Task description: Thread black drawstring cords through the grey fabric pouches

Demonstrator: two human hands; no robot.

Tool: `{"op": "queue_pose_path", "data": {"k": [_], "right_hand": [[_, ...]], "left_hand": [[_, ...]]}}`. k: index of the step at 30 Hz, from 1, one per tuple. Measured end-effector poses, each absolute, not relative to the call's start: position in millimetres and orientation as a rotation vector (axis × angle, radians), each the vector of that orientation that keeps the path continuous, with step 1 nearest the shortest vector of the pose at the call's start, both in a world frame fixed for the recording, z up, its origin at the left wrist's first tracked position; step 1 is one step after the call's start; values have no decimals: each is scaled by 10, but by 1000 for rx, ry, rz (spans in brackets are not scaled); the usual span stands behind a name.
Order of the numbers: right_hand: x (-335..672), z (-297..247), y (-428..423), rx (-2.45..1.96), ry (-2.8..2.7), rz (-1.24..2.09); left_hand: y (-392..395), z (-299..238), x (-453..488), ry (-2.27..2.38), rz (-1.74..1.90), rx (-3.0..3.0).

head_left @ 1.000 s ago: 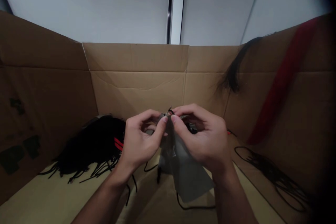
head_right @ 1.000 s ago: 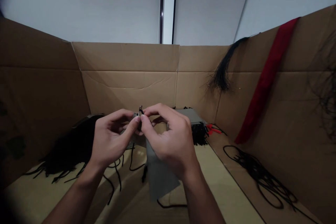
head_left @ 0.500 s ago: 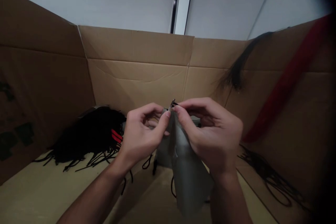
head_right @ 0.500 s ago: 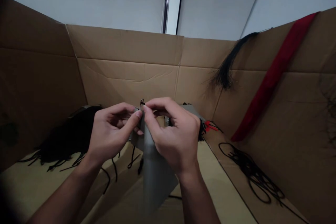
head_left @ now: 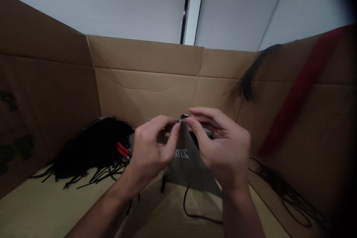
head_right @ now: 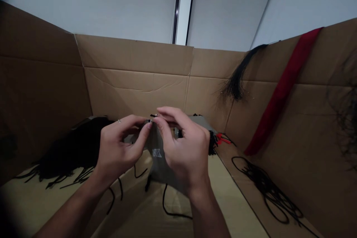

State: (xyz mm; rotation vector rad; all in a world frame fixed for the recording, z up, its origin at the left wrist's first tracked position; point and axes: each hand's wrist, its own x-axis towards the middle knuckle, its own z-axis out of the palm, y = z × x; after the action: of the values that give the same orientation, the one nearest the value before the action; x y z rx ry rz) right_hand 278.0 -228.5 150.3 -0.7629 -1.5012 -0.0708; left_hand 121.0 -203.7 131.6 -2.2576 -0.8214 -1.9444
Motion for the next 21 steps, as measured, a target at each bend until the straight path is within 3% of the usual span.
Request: {"op": "queue_pose_path", "data": {"k": [6,12,17,21], "right_hand": [[2871,1511,-2235,-814,-1687,-24],[2954,1554,-2109,-771,-1680,390],[2984,1614,-2017,-597,-1503,981],[2939,1611,-2014,-536,-1426,1147]], "left_hand": [[-1956,1327,1154,-751,-1632,-2143],[-1894,1341,1073,-709,-1469,-2251],[-2021,1401,1022,-627,-1530,-2638],[-2104,1419,1034,-504,-1576,-2816]]}}
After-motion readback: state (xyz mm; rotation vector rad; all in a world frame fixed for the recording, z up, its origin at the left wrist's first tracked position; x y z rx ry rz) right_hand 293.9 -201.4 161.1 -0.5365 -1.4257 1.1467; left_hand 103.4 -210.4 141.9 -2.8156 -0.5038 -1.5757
